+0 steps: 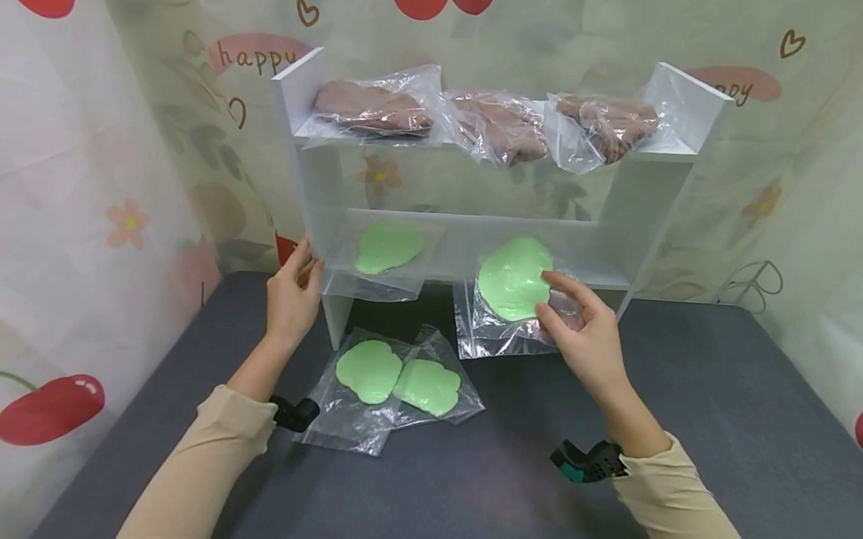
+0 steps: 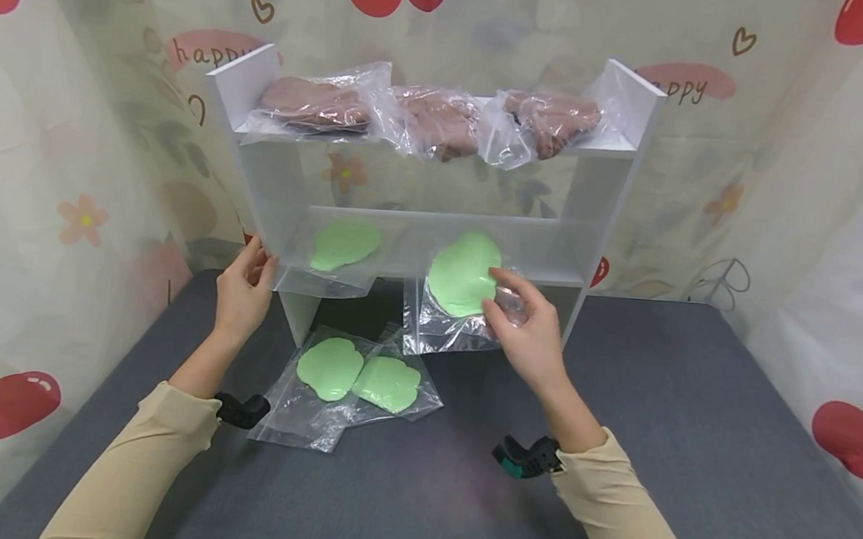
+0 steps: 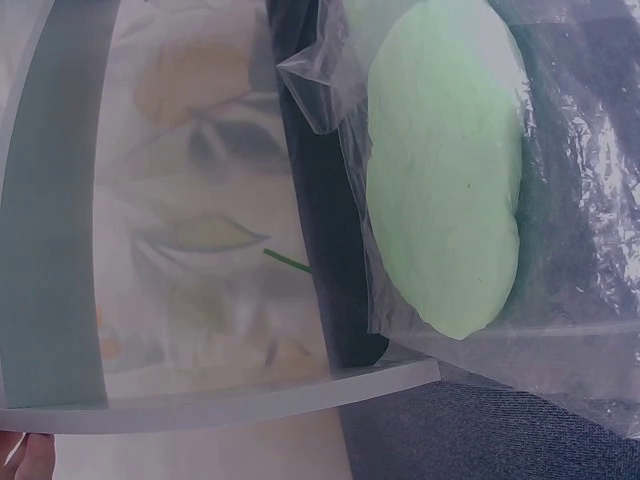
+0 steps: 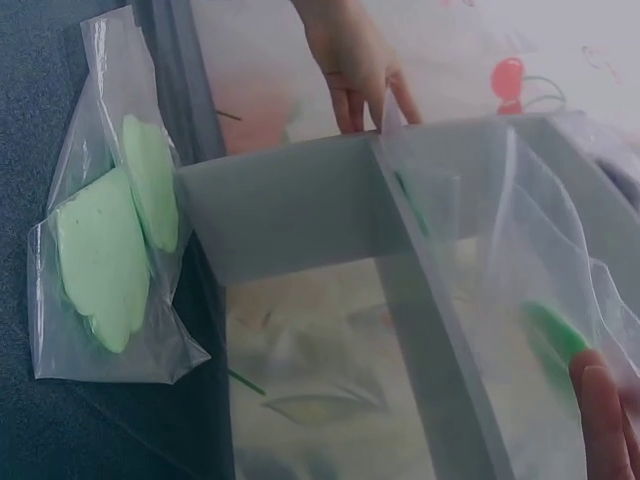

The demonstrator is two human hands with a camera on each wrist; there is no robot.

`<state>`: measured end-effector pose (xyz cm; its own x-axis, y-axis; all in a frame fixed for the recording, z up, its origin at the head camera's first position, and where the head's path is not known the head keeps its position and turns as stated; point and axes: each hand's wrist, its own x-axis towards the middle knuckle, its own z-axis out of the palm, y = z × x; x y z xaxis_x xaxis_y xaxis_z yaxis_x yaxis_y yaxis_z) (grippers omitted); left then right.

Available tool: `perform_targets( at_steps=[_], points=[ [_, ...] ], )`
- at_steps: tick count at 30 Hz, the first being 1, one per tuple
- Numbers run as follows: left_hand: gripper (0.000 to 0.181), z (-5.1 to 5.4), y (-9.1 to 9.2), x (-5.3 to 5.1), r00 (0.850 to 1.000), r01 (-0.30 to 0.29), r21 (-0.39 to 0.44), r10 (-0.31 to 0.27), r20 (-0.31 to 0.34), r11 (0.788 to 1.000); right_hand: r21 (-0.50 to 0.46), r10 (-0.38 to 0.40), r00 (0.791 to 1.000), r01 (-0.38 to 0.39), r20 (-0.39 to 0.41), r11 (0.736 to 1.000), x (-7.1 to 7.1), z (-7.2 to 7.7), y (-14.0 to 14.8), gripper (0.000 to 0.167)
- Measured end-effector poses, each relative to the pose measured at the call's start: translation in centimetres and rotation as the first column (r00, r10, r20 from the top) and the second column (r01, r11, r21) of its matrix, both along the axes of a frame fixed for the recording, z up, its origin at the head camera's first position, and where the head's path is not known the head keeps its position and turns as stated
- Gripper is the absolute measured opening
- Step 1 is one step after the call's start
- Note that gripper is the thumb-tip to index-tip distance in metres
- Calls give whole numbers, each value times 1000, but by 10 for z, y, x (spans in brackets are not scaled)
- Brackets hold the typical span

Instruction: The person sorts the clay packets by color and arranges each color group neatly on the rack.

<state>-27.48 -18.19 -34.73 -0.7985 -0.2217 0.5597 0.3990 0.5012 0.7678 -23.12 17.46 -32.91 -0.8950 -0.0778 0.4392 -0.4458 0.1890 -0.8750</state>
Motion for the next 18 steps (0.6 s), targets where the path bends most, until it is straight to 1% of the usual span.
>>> perform_targets(
  at_steps=[4, 8, 12, 18],
  points=[
    [50, 0, 0, 1, 1000, 4, -2, -4, -3, 1000, 25, -24, 999, 23, 35, 999, -6, 2, -7, 42],
    [50, 0, 0, 1, 1000, 11, -4, -11, -2, 1000, 74, -39, 998, 35, 45, 997, -13, 2, -14, 41],
    [49, 0, -1, 0, 1000, 13, -5, -13, -1, 1000, 117, -37, 998, 31, 47, 993, -19, 2, -23, 41],
    [49, 0, 0, 0, 1000, 13, -4, -13, -5, 1000, 160, -4, 996, -10, 84, 987, -27, 6, -37, 44]
  ],
)
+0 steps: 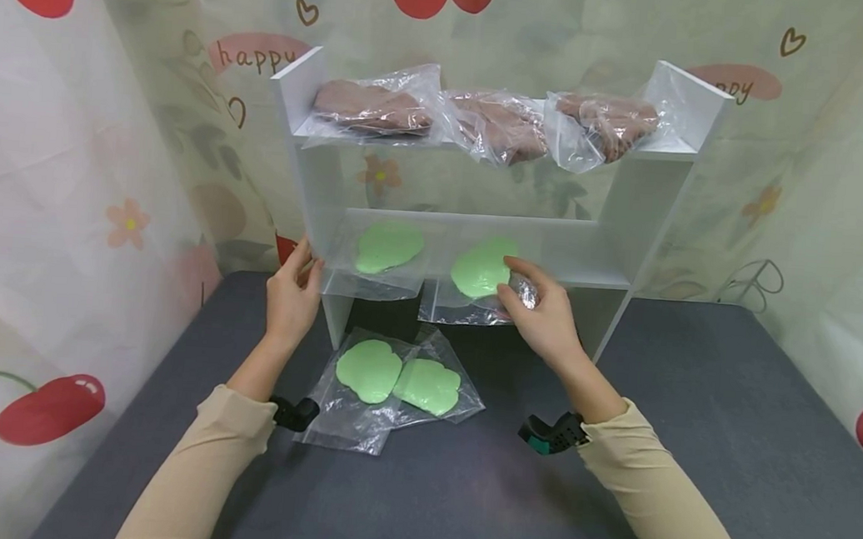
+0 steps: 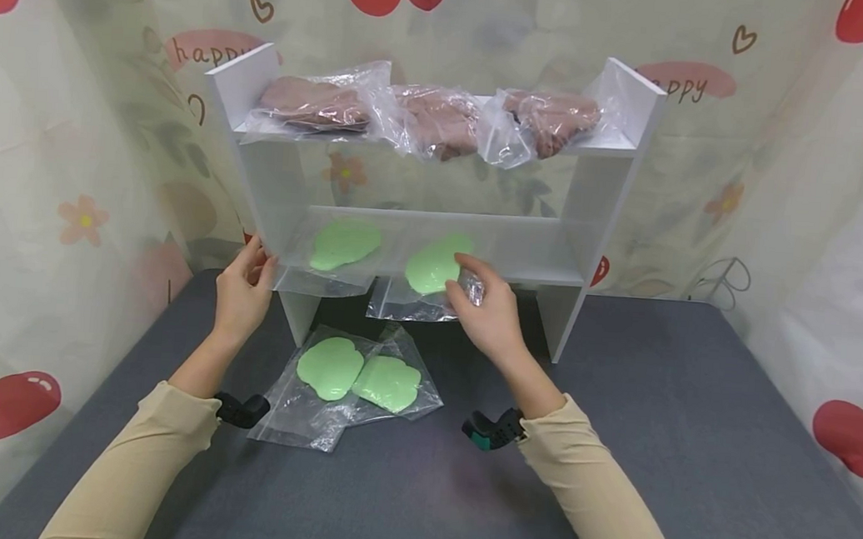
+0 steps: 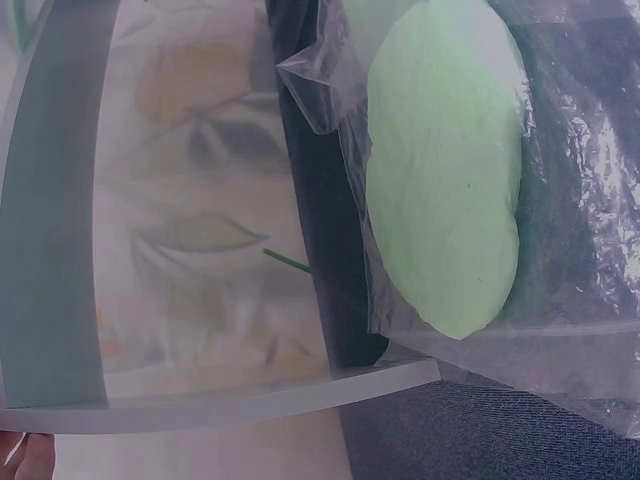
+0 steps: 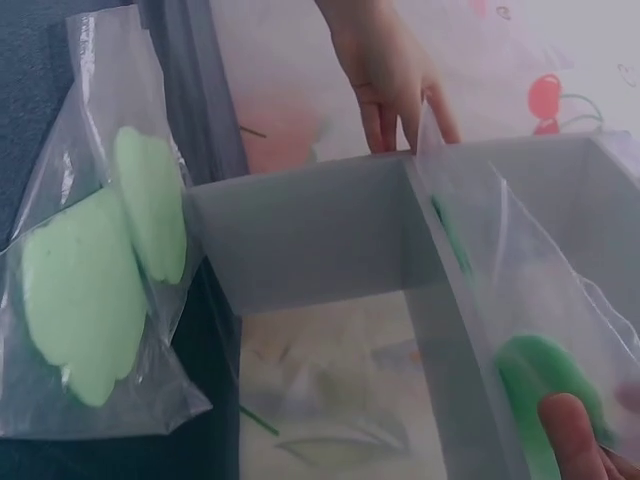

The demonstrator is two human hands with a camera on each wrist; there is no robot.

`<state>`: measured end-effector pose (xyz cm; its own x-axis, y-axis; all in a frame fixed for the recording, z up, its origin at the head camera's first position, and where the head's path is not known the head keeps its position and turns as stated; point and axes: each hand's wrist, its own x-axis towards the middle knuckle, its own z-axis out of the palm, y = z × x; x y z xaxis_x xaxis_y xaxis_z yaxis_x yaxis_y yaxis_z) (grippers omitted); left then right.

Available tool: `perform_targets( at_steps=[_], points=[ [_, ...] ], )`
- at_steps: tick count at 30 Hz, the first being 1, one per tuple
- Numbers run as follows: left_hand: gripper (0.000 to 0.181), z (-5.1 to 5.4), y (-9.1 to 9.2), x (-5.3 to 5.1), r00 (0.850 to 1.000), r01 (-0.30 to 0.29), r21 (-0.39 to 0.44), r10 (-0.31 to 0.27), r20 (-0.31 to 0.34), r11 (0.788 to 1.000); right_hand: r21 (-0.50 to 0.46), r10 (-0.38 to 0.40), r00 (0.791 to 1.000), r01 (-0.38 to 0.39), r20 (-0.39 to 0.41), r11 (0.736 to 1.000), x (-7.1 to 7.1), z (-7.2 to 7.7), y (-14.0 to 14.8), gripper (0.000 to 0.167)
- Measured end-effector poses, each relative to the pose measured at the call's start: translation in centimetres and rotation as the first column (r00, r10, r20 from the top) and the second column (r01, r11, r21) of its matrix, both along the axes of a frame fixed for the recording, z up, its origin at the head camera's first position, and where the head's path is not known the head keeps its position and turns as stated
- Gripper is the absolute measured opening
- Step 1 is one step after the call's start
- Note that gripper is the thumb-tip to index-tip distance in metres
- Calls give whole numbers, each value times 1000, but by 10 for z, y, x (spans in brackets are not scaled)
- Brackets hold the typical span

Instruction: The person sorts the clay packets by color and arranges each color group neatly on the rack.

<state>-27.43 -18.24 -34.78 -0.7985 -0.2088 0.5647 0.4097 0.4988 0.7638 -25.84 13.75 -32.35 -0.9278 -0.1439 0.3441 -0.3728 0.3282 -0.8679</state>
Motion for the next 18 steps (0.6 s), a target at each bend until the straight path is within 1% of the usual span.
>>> perform_targets(
  at_steps=[5, 11, 14, 18],
  points=[
    [50, 1, 1, 1, 1000, -2, 6, 2, 0, 1000, 64, 1, 1000, 0, -16, 998, -5, 4, -11, 45],
    [50, 2, 1, 1, 1000, -4, 5, 4, 7, 1000, 92, 11, 1000, -8, -27, 996, -10, 7, -23, 46],
    [50, 2, 1, 1, 1000, -6, 0, 6, 6, 1000, 96, 21, 1000, -19, -17, 995, -12, 7, -27, 47],
    [50, 1, 1, 1, 1000, -6, -3, 6, -1, 1000, 83, 34, 999, -35, 22, 996, -15, 8, -32, 48]
  ],
)
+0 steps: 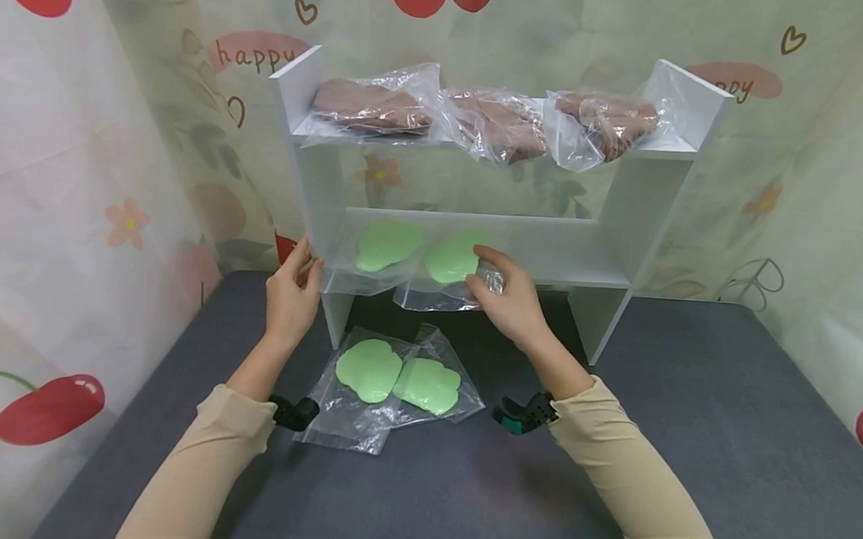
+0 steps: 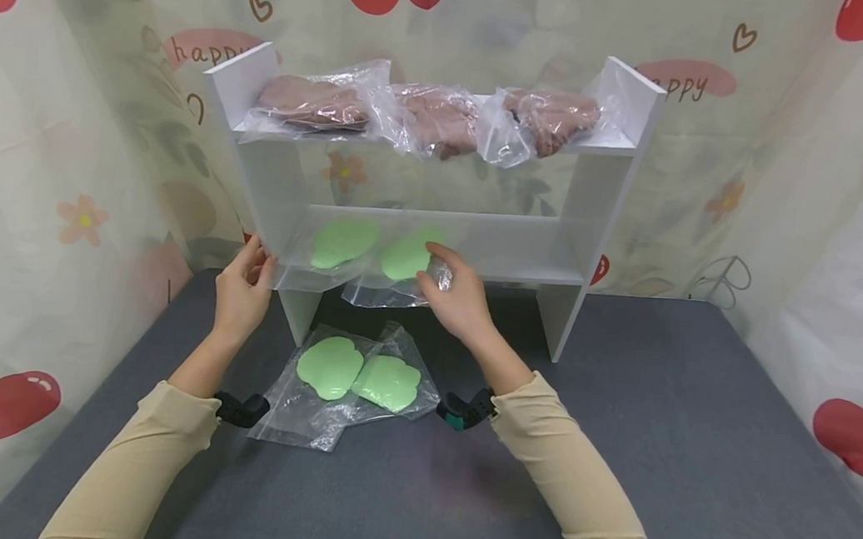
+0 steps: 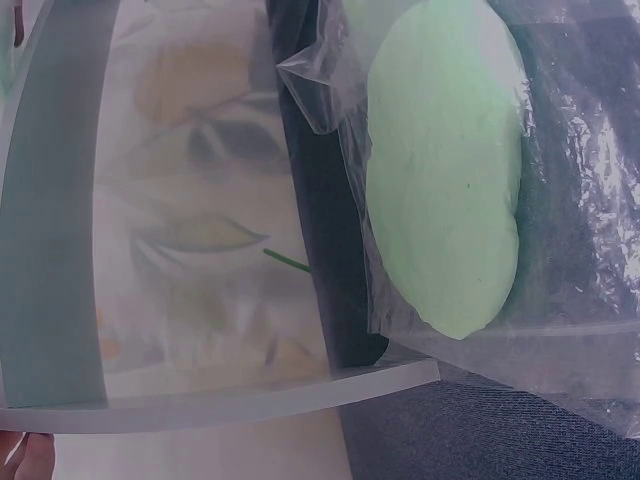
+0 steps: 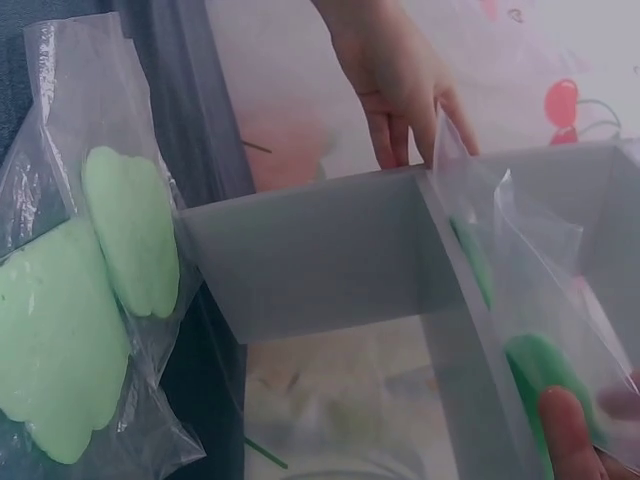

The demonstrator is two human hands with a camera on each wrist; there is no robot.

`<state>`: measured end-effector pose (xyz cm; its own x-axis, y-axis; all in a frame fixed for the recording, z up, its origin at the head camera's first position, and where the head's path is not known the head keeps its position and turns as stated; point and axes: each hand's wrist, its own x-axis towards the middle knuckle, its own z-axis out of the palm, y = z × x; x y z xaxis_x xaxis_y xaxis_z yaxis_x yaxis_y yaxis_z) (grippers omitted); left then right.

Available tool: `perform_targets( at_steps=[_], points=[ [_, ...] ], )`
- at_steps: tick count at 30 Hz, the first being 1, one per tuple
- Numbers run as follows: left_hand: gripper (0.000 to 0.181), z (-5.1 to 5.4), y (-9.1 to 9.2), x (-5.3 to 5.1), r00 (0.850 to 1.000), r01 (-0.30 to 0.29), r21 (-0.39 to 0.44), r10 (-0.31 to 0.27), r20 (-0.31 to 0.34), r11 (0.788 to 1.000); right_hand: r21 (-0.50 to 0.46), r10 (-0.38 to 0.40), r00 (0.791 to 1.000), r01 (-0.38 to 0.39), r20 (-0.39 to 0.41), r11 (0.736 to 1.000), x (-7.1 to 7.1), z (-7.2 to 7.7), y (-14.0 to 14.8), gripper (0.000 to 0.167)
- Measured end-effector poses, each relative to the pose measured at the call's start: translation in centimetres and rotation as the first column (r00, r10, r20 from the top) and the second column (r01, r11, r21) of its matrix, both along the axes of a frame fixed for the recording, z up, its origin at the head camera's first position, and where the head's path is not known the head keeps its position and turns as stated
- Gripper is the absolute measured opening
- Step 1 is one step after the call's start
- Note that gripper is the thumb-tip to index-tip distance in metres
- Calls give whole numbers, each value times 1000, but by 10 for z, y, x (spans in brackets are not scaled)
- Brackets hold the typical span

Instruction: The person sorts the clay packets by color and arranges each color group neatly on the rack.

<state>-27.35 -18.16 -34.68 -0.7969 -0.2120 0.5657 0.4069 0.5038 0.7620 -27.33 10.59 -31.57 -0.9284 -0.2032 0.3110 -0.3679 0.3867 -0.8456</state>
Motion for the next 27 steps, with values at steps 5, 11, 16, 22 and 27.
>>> perform_targets(
  at_steps=[5, 11, 16, 22, 27],
  points=[
    [49, -1, -1, -1, 1000, 3, 2, -3, 4, 1000, 13, -4, 999, 4, 39, 1000, -5, 1, -5, 48],
    [49, -1, -1, -1, 1000, 3, 7, -3, 5, 1000, 78, -37, 999, 35, 31, 996, -11, 4, -9, 47],
    [49, 0, -1, 0, 1000, 10, 19, -10, 5, 1000, 67, -41, 999, 39, 33, 997, -15, 4, -9, 44],
    [49, 0, -1, 0, 1000, 8, 16, -8, 10, 1000, 57, -32, 997, 28, 71, 998, -17, 3, -7, 42],
    [50, -1, 0, 0, 1000, 7, 15, -8, 7, 1000, 46, -15, 993, 10, 114, 999, -15, 5, -2, 46]
  ],
)
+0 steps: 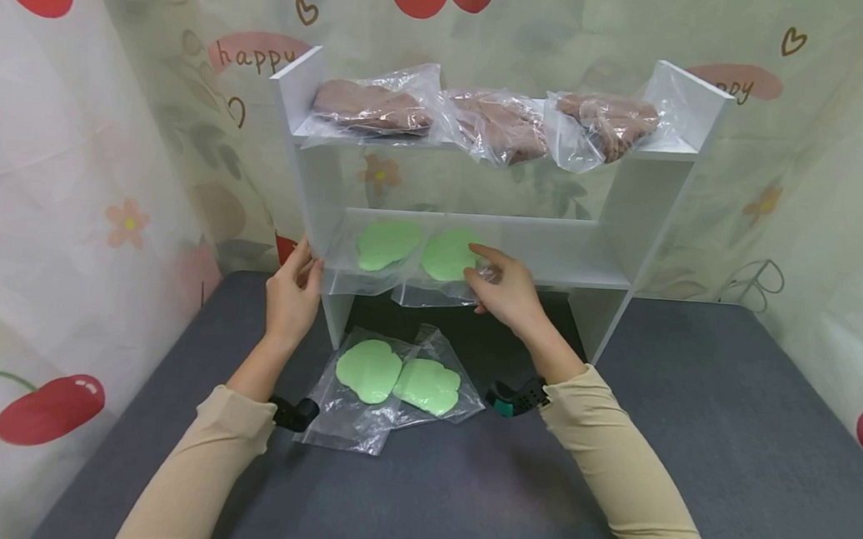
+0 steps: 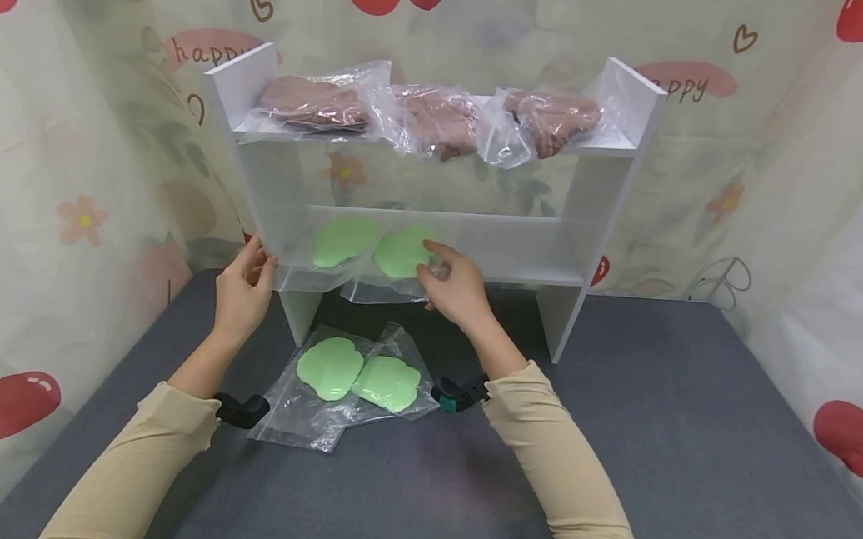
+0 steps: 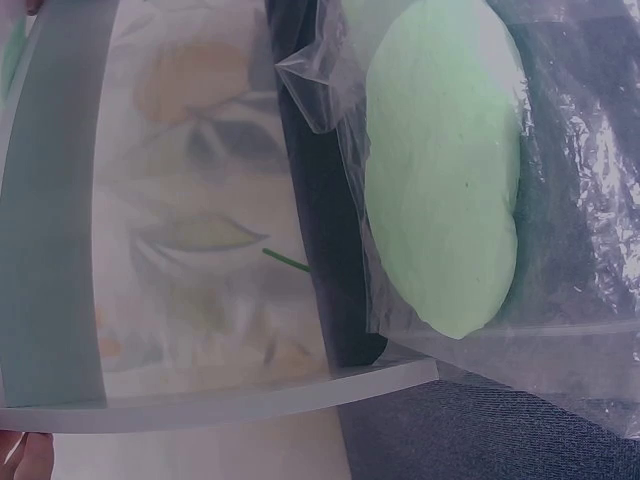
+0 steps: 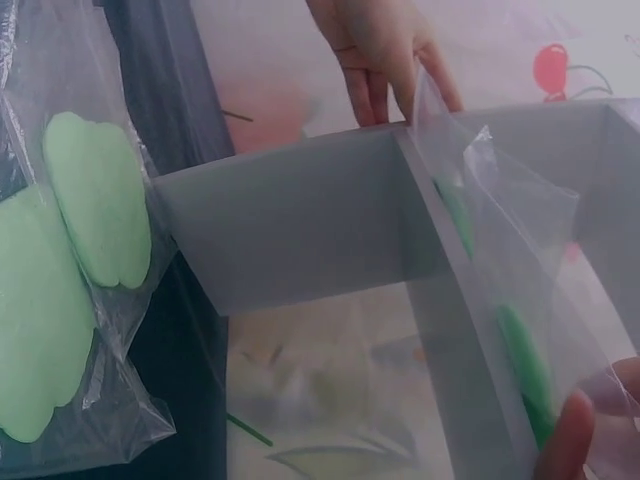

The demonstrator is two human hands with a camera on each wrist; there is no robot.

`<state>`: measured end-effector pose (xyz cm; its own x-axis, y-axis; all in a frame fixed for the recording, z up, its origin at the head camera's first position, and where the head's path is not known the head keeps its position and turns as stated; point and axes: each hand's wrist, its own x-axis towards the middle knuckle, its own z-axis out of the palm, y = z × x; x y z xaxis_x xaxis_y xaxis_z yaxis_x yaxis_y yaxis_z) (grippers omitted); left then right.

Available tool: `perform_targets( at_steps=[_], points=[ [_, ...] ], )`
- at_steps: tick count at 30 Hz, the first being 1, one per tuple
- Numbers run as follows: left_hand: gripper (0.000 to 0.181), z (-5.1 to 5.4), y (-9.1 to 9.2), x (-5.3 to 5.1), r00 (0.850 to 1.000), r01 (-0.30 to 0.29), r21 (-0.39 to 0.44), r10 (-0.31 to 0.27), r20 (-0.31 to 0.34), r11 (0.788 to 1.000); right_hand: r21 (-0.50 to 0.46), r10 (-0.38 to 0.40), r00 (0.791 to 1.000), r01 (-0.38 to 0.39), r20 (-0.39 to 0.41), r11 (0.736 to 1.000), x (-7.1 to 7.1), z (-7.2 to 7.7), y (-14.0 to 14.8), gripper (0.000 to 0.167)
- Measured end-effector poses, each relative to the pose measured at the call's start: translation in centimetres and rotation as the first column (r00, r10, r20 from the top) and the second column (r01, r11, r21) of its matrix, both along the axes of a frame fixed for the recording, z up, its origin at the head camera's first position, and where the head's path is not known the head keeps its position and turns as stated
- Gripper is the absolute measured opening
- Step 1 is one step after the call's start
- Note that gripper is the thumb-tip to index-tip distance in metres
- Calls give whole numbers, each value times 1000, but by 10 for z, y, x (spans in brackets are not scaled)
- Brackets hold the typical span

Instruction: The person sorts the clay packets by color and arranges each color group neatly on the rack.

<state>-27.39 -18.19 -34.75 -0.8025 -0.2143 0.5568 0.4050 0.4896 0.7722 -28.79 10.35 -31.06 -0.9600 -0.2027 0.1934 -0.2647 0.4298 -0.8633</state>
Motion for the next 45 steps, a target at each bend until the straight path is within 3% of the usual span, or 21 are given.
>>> perform_targets(
  at_steps=[7, 12, 25, 35, 45],
  points=[
    [50, 0, 0, 0, 1000, 0, -2, 0, -5, 1000, -56, 25, 998, -22, 60, 998, 3, 1, 12, 48],
    [49, 1, 0, 0, 1000, -8, -4, 8, 9, 1000, -37, 38, 996, -35, 76, 999, 5, -3, 23, 48],
    [49, -1, 0, -1, 1000, -9, 0, 9, -7, 1000, -45, -2, 1000, 2, 0, 999, 28, -16, 58, 45],
    [49, 0, 0, 1, 1000, -11, -4, 11, -20, 1000, -12, -15, 1000, 15, -12, 1000, 43, -42, 71, 33],
    [49, -1, -1, 0, 1000, 1, -10, -1, -3, 1000, 14, 64, 998, -64, 20, 998, 48, -76, 60, 30]
  ],
)
